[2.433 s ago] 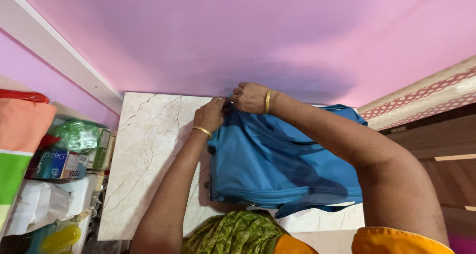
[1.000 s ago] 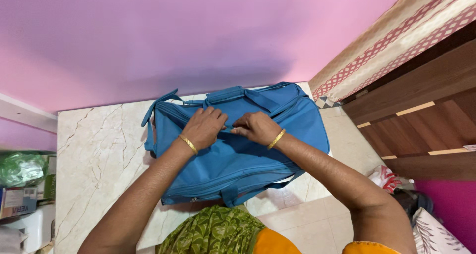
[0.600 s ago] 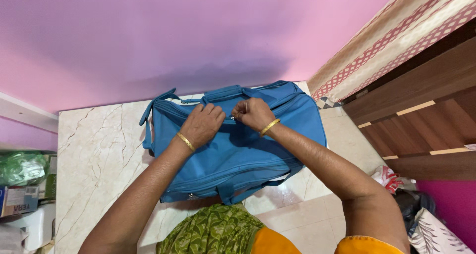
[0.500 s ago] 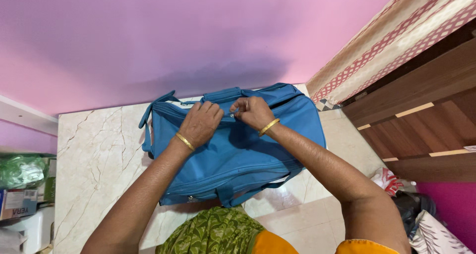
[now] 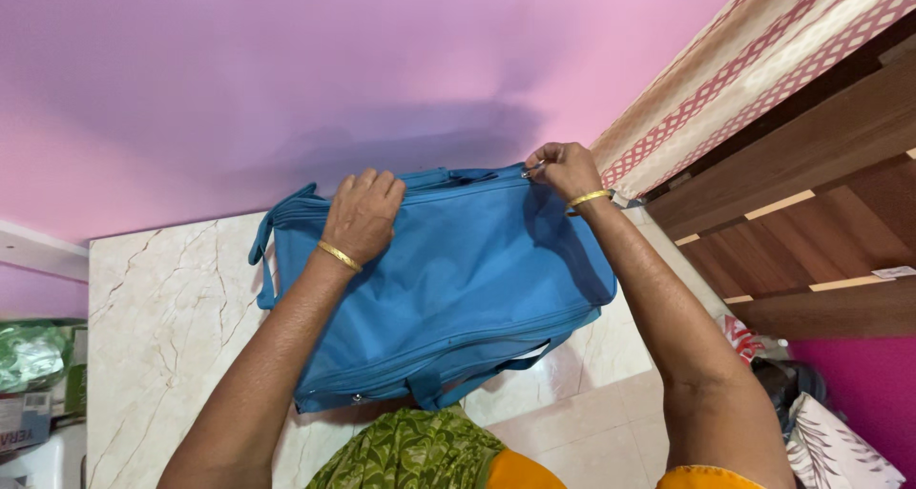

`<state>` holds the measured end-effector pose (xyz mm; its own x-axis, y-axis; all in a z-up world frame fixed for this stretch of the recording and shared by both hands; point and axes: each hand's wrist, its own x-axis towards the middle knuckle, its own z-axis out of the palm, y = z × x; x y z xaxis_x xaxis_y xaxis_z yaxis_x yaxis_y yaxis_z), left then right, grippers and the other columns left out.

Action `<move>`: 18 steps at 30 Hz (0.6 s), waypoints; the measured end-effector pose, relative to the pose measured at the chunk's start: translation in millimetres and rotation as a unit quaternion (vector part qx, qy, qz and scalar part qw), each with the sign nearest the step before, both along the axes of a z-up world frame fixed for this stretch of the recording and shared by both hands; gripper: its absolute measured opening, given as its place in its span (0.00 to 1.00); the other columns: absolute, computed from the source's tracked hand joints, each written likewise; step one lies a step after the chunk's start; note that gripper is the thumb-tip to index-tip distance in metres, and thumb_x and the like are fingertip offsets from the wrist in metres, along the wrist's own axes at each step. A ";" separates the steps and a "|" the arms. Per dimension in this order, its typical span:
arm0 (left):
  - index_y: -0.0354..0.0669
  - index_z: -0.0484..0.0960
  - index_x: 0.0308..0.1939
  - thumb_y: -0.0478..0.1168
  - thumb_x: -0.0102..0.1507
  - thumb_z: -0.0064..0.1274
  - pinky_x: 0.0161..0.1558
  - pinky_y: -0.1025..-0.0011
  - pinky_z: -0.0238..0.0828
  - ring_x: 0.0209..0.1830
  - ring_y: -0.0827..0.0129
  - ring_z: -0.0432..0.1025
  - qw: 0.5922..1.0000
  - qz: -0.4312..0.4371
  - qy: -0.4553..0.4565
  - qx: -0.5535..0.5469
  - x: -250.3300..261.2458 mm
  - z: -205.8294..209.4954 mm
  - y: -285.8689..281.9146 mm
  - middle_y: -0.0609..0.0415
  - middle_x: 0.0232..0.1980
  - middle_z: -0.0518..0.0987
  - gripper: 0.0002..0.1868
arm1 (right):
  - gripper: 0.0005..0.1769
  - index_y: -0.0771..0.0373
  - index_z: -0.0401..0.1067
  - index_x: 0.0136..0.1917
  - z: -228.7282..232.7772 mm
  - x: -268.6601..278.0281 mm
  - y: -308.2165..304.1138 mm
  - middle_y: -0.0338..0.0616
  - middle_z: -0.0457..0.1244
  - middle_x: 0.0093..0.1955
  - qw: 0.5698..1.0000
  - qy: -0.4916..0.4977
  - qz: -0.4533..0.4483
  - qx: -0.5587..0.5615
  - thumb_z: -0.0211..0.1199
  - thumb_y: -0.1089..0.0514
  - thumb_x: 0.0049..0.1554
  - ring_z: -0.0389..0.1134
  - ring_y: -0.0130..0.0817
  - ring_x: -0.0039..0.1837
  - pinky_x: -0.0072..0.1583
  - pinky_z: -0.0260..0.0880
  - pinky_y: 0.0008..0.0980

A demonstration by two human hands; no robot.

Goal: The person unpacks a blue duffel bag, removing a folded shirt, a black box, a blue bottle, a yellow tube, a white charger, and a white tube. Each item is placed on a nearby shelf with other household items.

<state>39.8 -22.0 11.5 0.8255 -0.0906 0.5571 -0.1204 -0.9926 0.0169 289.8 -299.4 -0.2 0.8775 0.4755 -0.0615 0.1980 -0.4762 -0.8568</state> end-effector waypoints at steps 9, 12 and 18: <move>0.44 0.76 0.37 0.31 0.56 0.52 0.43 0.60 0.66 0.44 0.60 0.70 1.000 0.011 0.007 -0.023 6.4 0.1 2.8 0.54 0.39 0.73 0.07 | 0.07 0.65 0.82 0.41 -40.6 43.3 -53.3 0.43 0.72 0.35 0.989 -0.092 -0.087 -0.076 0.64 0.65 0.49 0.72 0.25 0.38 0.44 0.72 0.27; 0.44 0.77 0.36 0.31 0.54 0.52 0.43 0.60 0.66 0.43 0.59 0.70 1.000 0.004 -0.004 -0.023 6.4 -0.5 4.2 0.54 0.38 0.73 0.07 | 0.07 0.65 0.82 0.42 -52.9 56.1 -62.9 0.45 0.72 0.36 0.984 -0.099 -0.116 -0.095 0.64 0.65 0.50 0.72 0.27 0.38 0.44 0.71 0.28; 0.43 0.77 0.37 0.30 0.57 0.51 0.42 0.61 0.65 0.42 0.60 0.69 1.000 0.013 -0.010 -0.026 7.7 -1.2 3.5 0.54 0.38 0.73 0.06 | 0.11 0.65 0.82 0.43 -74.3 65.9 -104.3 0.44 0.72 0.37 0.979 -0.035 -0.176 -0.095 0.60 0.69 0.49 0.73 0.27 0.39 0.43 0.72 0.27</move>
